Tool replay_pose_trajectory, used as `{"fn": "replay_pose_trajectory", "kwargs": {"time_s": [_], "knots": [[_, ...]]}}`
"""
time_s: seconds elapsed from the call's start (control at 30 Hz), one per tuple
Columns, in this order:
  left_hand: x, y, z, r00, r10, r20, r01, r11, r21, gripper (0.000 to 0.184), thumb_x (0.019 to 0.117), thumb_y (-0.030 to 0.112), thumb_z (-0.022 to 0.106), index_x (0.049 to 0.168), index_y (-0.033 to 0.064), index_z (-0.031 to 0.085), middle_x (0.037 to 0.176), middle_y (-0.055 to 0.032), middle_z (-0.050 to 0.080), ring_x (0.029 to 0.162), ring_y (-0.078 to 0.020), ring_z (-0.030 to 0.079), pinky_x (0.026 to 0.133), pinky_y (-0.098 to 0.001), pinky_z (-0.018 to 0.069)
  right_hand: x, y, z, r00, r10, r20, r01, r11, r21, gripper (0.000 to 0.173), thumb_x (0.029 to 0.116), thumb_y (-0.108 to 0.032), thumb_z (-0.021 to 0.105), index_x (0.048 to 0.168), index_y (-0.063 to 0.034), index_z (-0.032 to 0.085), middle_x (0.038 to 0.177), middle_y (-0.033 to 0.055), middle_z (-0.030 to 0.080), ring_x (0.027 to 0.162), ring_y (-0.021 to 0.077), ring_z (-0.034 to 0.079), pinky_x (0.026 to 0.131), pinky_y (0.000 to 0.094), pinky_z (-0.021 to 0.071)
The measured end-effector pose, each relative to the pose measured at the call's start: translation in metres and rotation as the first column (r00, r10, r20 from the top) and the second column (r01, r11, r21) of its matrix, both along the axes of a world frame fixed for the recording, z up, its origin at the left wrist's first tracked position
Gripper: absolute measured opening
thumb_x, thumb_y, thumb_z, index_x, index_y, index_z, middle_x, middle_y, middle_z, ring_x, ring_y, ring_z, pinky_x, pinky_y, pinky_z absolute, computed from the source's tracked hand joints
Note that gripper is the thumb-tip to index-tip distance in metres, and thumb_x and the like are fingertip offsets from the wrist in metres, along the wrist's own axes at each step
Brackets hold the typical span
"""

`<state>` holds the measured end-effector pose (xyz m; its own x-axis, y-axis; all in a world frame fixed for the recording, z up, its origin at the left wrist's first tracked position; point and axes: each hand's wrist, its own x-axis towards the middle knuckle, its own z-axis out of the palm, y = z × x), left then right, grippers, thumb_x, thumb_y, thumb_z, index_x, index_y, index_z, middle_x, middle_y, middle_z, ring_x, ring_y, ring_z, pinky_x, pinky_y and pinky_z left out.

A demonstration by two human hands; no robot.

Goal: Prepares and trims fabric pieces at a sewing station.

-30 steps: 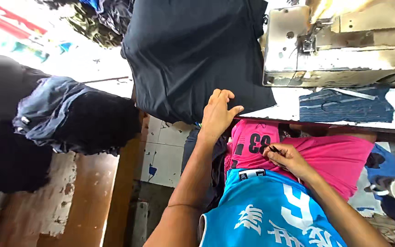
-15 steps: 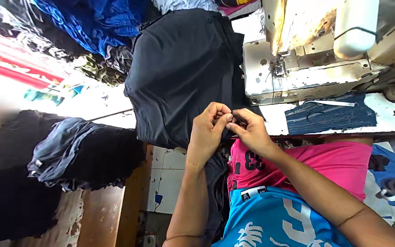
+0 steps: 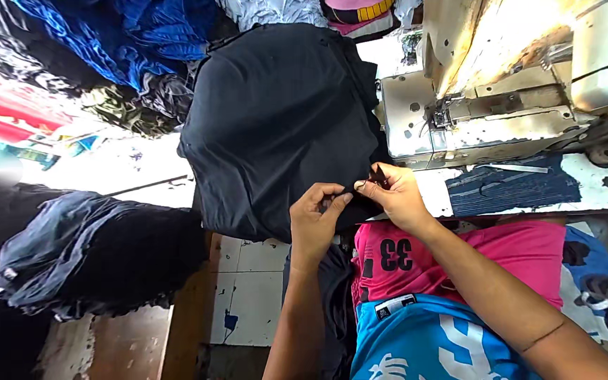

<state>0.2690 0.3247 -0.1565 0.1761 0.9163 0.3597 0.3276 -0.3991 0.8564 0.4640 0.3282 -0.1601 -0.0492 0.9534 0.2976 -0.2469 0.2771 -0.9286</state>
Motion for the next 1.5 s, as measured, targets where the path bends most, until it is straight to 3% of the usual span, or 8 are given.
{"fn": "replay_pose_trajectory", "kwargs": {"time_s": [0.17, 0.27, 0.6, 0.87, 1.1, 1.2, 1.37, 1.5], "knots": [[-0.004, 0.007, 0.025, 0.976, -0.137, 0.169, 0.159, 0.98, -0.122, 0.016, 0.0926, 0.009, 0.075, 0.108, 0.0075, 0.073, 0.102, -0.0034, 0.073, 0.084, -0.0117, 0.068, 0.073, -0.0263, 0.059, 0.009, 0.002, 0.011, 0.997, 0.013, -0.072, -0.014, 1.0, -0.006, 0.005, 0.0937, -0.001, 0.07, 0.091, -0.0008, 0.066, 0.069, 0.0036, 0.058, 0.051, 0.0064, 0.046, 0.045, 0.0209, 0.0394], [0.007, 0.004, 0.033, 0.984, -0.166, 0.068, 0.172, 0.981, -0.094, 0.027, 0.0892, 0.012, 0.079, 0.115, 0.0095, 0.07, 0.098, -0.0018, 0.07, 0.073, -0.0106, 0.064, 0.062, -0.0238, 0.0551, 0.012, -0.001, 0.016, 0.999, 0.02, -0.044, -0.02, 1.0, 0.006, 0.003, 0.0928, 0.001, 0.071, 0.091, 0.0005, 0.068, 0.071, 0.0047, 0.062, 0.055, 0.007, 0.051, 0.049, 0.0213, 0.0443], [0.016, 0.011, 0.039, 0.97, 0.006, -0.243, 0.053, 0.97, 0.236, 0.011, 0.0934, 0.008, 0.067, 0.096, 0.0046, 0.077, 0.1, -0.0025, 0.074, 0.085, -0.0064, 0.069, 0.073, -0.0238, 0.0593, 0.018, 0.006, 0.023, 0.997, 0.018, 0.072, -0.025, 0.996, 0.091, 0.012, 0.0926, 0.0, 0.071, 0.081, 0.0012, 0.068, 0.069, 0.0052, 0.063, 0.06, 0.0092, 0.058, 0.055, 0.0239, 0.0498], [0.02, 0.017, 0.044, 0.913, 0.182, -0.364, -0.049, 0.937, 0.347, 0.012, 0.0942, 0.012, 0.066, 0.093, 0.0099, 0.078, 0.1, 0.0004, 0.075, 0.082, -0.004, 0.067, 0.068, -0.0222, 0.0557, 0.016, 0.013, 0.022, 0.995, -0.023, 0.097, 0.016, 0.997, 0.073, 0.016, 0.092, -0.002, 0.072, 0.077, 0.0002, 0.066, 0.069, 0.0055, 0.064, 0.064, 0.0109, 0.061, 0.061, 0.0269, 0.0522], [0.013, 0.017, 0.031, 0.936, 0.014, -0.351, 0.079, 0.966, 0.248, 0.036, 0.0948, 0.027, 0.074, 0.122, 0.0054, 0.064, 0.112, -0.0054, 0.069, 0.098, -0.0142, 0.067, 0.081, -0.0328, 0.0585, 0.015, 0.012, 0.021, 0.992, -0.111, 0.054, 0.112, 0.994, -0.005, 0.017, 0.095, -0.006, 0.071, 0.079, -0.0012, 0.066, 0.065, 0.0054, 0.061, 0.053, 0.0103, 0.052, 0.047, 0.0239, 0.0426], [0.016, 0.013, 0.02, 0.927, 0.106, -0.359, -0.007, 0.964, 0.267, 0.022, 0.0981, 0.022, 0.071, 0.112, 0.0053, 0.071, 0.103, -0.0037, 0.072, 0.087, -0.0095, 0.069, 0.077, -0.0283, 0.0597, 0.007, 0.021, 0.02, 0.991, -0.131, 0.022, 0.131, 0.991, 0.014, 0.019, 0.0934, -0.005, 0.072, 0.076, -0.0011, 0.065, 0.065, 0.0039, 0.059, 0.055, 0.009, 0.052, 0.05, 0.0241, 0.0428], [0.008, 0.011, 0.021, 0.989, 0.093, -0.118, -0.088, 0.995, 0.05, 0.014, 0.0999, 0.018, 0.069, 0.11, 0.0101, 0.074, 0.098, 0.0018, 0.073, 0.074, -0.0061, 0.067, 0.064, -0.0232, 0.0583, -0.001, 0.009, 0.012, 0.98, -0.101, 0.171, 0.107, 0.994, -0.026, 0.009, 0.0979, -0.012, 0.07, 0.104, -0.0059, 0.073, 0.082, 0.0044, 0.068, 0.059, 0.0118, 0.056, 0.05, 0.0263, 0.0469], [0.007, 0.012, 0.013, 0.998, 0.06, -0.022, -0.06, 0.998, 0.029, 0.012, 0.0951, 0.013, 0.074, 0.106, 0.009, 0.076, 0.1, 0.0002, 0.073, 0.077, -0.0088, 0.068, 0.066, -0.0242, 0.0593, -0.009, -0.004, 0.004, 0.976, -0.102, 0.191, 0.118, 0.99, -0.074, 0.014, 0.0965, -0.013, 0.072, 0.109, -0.0081, 0.071, 0.085, 0.0054, 0.068, 0.058, 0.0137, 0.058, 0.047, 0.0269, 0.0487]]}}
